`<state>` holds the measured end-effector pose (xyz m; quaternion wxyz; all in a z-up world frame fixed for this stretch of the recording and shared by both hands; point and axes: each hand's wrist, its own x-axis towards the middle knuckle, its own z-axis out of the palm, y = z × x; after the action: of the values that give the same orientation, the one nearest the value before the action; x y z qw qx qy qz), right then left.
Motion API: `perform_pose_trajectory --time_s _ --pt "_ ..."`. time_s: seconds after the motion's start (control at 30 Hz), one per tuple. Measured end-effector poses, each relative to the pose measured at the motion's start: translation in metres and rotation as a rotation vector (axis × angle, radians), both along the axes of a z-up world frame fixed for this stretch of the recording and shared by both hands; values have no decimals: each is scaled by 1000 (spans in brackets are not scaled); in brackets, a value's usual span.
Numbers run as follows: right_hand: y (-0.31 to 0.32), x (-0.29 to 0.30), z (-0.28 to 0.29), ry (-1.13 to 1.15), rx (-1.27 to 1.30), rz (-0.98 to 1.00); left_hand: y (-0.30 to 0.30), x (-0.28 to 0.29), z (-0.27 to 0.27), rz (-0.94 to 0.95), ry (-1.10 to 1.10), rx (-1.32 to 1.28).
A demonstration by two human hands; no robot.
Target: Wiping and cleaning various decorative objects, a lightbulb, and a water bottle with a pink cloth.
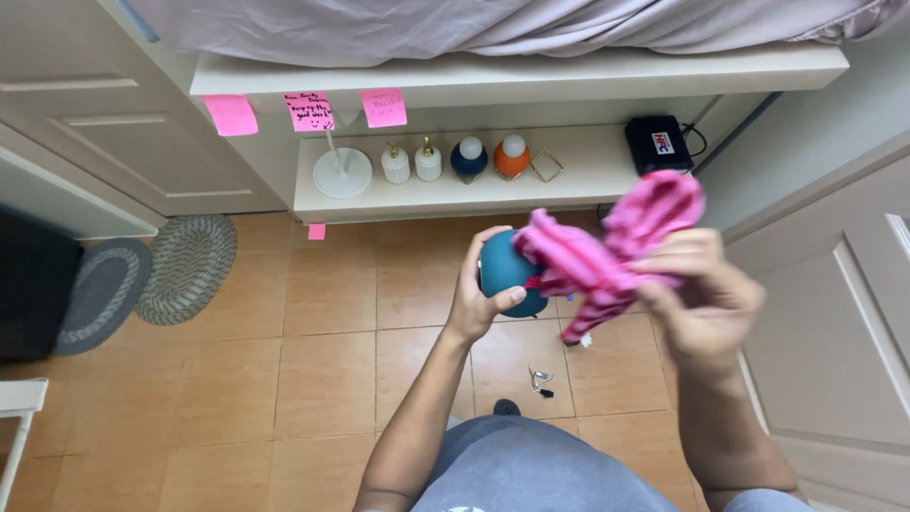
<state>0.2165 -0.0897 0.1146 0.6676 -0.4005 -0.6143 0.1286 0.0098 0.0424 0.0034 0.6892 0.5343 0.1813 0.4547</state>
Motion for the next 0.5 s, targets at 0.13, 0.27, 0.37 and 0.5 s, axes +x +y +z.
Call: perform_pose_trajectory --time_s 0.13,0.27,0.37,0.5 --pt "26 -48 -8 -579 -157 -56 -19 15 8 17 -52 74" --pt "52 -35 -23 -684 -98 98 -23 21 -47 -86 -86 59" --pt "66 -15 -34 -368 -373 419 -28 19 -63 -179 -61 -58" --pt "82 -4 -67 -299 -356 566 -25 6 -31 -241 -43 -83"
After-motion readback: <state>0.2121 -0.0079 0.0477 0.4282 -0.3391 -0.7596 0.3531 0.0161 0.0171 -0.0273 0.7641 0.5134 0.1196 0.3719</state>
